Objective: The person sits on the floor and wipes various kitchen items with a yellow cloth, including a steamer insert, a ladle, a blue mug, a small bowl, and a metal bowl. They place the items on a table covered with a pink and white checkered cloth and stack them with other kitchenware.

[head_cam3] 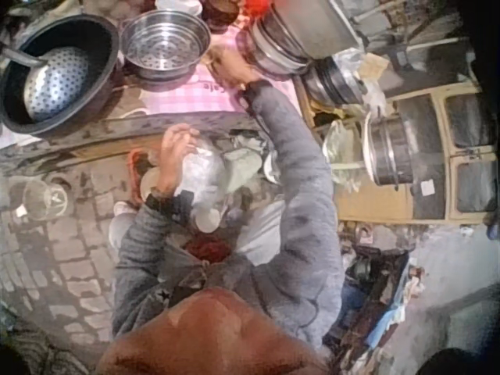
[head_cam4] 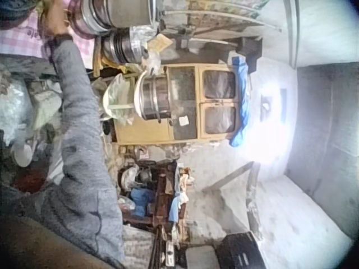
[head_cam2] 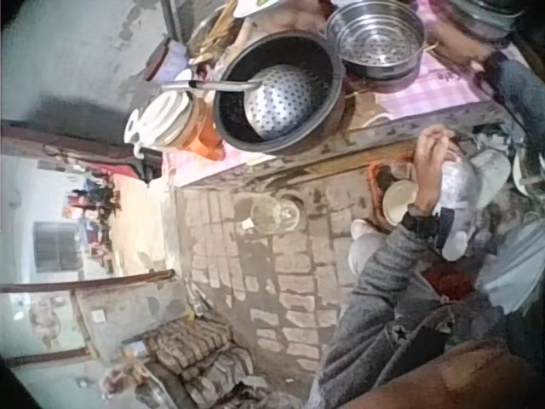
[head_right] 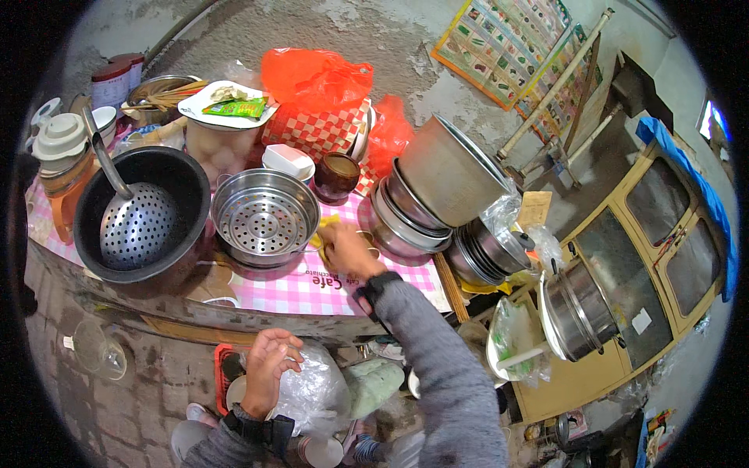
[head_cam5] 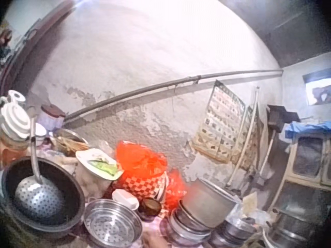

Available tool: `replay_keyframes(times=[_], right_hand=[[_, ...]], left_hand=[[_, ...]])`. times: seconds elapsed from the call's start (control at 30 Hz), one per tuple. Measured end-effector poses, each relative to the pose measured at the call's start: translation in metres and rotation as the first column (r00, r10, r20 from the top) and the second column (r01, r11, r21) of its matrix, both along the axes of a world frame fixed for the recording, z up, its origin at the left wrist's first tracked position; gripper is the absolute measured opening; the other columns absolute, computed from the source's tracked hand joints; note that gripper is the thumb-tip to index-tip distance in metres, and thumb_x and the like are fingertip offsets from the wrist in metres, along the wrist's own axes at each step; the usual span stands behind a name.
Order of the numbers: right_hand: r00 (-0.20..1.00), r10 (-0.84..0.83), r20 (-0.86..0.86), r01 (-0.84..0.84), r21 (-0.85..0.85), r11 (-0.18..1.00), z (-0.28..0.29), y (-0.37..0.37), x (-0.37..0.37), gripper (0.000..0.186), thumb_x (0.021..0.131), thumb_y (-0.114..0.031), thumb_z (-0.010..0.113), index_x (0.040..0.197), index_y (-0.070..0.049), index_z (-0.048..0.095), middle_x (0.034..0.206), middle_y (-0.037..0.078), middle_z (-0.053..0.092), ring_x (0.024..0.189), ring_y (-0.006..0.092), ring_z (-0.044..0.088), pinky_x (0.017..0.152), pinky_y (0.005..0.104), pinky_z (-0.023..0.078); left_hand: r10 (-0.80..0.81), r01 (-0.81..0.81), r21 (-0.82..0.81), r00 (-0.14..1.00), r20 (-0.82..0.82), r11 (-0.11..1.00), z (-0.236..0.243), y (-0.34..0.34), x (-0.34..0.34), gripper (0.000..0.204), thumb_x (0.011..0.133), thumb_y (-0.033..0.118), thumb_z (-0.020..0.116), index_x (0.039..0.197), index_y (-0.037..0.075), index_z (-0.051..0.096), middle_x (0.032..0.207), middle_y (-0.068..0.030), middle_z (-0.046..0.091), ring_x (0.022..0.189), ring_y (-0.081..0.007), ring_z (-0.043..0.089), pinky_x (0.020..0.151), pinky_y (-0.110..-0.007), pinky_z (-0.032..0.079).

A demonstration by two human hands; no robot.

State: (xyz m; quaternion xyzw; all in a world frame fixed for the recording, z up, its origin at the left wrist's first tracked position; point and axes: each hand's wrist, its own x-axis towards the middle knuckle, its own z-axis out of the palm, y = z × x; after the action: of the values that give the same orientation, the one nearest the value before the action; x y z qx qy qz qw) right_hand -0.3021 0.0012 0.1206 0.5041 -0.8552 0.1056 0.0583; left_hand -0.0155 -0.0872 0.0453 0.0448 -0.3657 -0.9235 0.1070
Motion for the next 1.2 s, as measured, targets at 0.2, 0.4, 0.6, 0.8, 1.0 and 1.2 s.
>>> replay_keyframes(times=[0.2,0.4,0.6,0.8,1.0,1.2], right_hand=[[0.985,0.092,0.145,-0.087,-0.042,0.995,0.008,0.081,0.126,0.050,0.075,-0.001,0.051,0.124,-0.005,0.057,0.120,0.021,0.056,0.106,0.0371,0.053,0.094,0.0427,0.039],[0.947,-0.078,0.312,0.162,-0.253,0.954,0.026,0.075,0.102,0.043,0.075,0.000,0.050,0.118,-0.001,0.058,0.097,0.023,0.061,0.091,0.0395,0.059,0.082,0.0434,0.046],[0.938,-0.295,-0.182,0.269,-0.156,0.951,-0.016,0.004,0.088,0.035,0.072,-0.003,0.055,0.105,-0.006,0.065,0.097,0.024,0.061,0.087,0.0413,0.056,0.074,0.0473,0.047],[0.999,-0.032,-0.040,0.025,-0.182,0.983,-0.023,0.048,0.126,0.039,0.076,-0.002,0.059,0.115,-0.006,0.060,0.107,0.020,0.059,0.094,0.0375,0.054,0.081,0.0441,0.044],[0.863,-0.463,-0.202,0.443,-0.139,0.886,-0.017,0.150,0.065,0.027,0.076,-0.005,0.056,0.102,-0.008,0.065,0.087,0.020,0.064,0.083,0.0394,0.061,0.073,0.0478,0.049],[0.742,-0.590,-0.319,0.603,-0.069,0.795,-0.013,0.196,0.070,0.024,0.074,-0.009,0.060,0.097,-0.006,0.063,0.082,0.020,0.064,0.077,0.0421,0.059,0.071,0.0499,0.046]], left_hand=[[-0.007,0.007,0.024,1.000,-0.002,1.000,0.003,0.002,0.003,0.023,0.093,0.010,0.050,0.114,0.001,0.048,0.104,-0.0130,0.060,0.081,-0.0162,0.060,0.068,-0.028,0.050],[-0.001,0.001,-0.001,1.000,-0.020,1.000,0.002,0.003,0.014,0.022,0.093,0.012,0.051,0.113,0.002,0.049,0.103,-0.0116,0.060,0.081,-0.0150,0.059,0.067,-0.027,0.050],[0.070,-0.070,-0.001,0.997,-0.031,0.998,-0.001,0.000,0.015,0.021,0.093,0.014,0.053,0.111,0.003,0.051,0.101,-0.0108,0.061,0.078,-0.0142,0.059,0.065,-0.026,0.049],[0.058,-0.058,-0.003,0.998,-0.011,0.998,-0.004,0.001,0.015,0.021,0.093,0.015,0.053,0.110,0.004,0.051,0.100,-0.0101,0.061,0.076,-0.0139,0.060,0.064,-0.026,0.050],[0.058,-0.058,-0.017,0.998,-0.011,0.998,-0.004,0.003,0.023,0.020,0.093,0.015,0.053,0.109,0.004,0.051,0.099,-0.0101,0.061,0.077,-0.0136,0.060,0.064,-0.026,0.050],[0.065,-0.065,-0.023,0.998,0.011,0.998,-0.007,-0.003,0.024,0.019,0.093,0.015,0.053,0.108,0.004,0.051,0.099,-0.0096,0.061,0.077,-0.0135,0.059,0.065,-0.026,0.049]])
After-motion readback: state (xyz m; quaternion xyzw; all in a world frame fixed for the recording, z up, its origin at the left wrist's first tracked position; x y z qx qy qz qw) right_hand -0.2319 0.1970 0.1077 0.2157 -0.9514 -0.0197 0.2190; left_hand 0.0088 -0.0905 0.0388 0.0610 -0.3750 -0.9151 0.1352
